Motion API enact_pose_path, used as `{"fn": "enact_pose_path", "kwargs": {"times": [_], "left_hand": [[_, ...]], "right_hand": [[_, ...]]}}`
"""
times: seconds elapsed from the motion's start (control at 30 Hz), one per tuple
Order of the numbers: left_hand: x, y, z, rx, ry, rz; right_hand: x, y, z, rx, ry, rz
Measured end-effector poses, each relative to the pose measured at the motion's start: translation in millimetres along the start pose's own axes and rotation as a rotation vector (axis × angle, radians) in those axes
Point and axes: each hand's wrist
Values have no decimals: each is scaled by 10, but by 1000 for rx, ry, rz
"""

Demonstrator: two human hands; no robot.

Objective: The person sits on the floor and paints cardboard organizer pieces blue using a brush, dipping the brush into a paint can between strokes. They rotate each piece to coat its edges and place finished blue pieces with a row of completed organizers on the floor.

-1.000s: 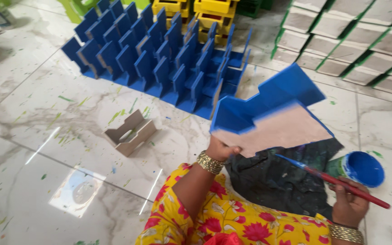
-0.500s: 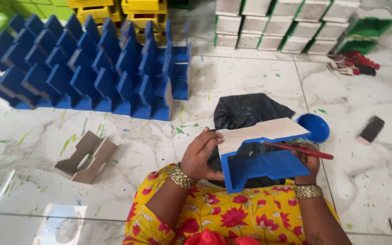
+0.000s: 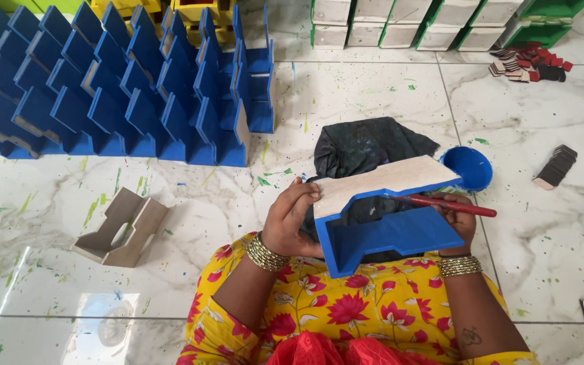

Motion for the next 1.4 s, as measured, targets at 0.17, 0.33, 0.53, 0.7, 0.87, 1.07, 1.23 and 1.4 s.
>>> {"fn": "enact_pose_path", "kwargs": {"times": [0.17, 0.33, 0.53, 0.7, 0.87, 1.07, 1.23, 1.4], "left_hand": [[-23, 41, -36, 54, 21, 42], [-38, 45, -79, 131, 76, 113], [-126, 96, -116, 211, 112, 133], [-521, 305, -148, 555, 607, 128], [-972, 328, -40, 852, 1192, 344], [-1206, 177, 74, 894, 1577, 476], [-1276, 193, 221, 947, 1762, 376], [-1291, 232, 271, 892, 1859, 287]], "right_hand": [[37, 14, 7, 72, 185, -3], [10, 7, 5, -4, 12, -5], [-38, 38, -79, 63, 292, 6], [-117, 22, -211, 96, -108, 143], [-123, -69, -265, 67, -502, 365], [-109, -99, -289, -44, -804, 521], [-335, -53, -399, -148, -758, 533], [-789, -78, -480, 24, -483, 391]]}}
Point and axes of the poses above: each hand's wrist, its own y-axis away from the middle knuckle, its own x-axis out of the back of the hand, z = x × y, and after that the axes turned 4 degrees about -y, right-handed
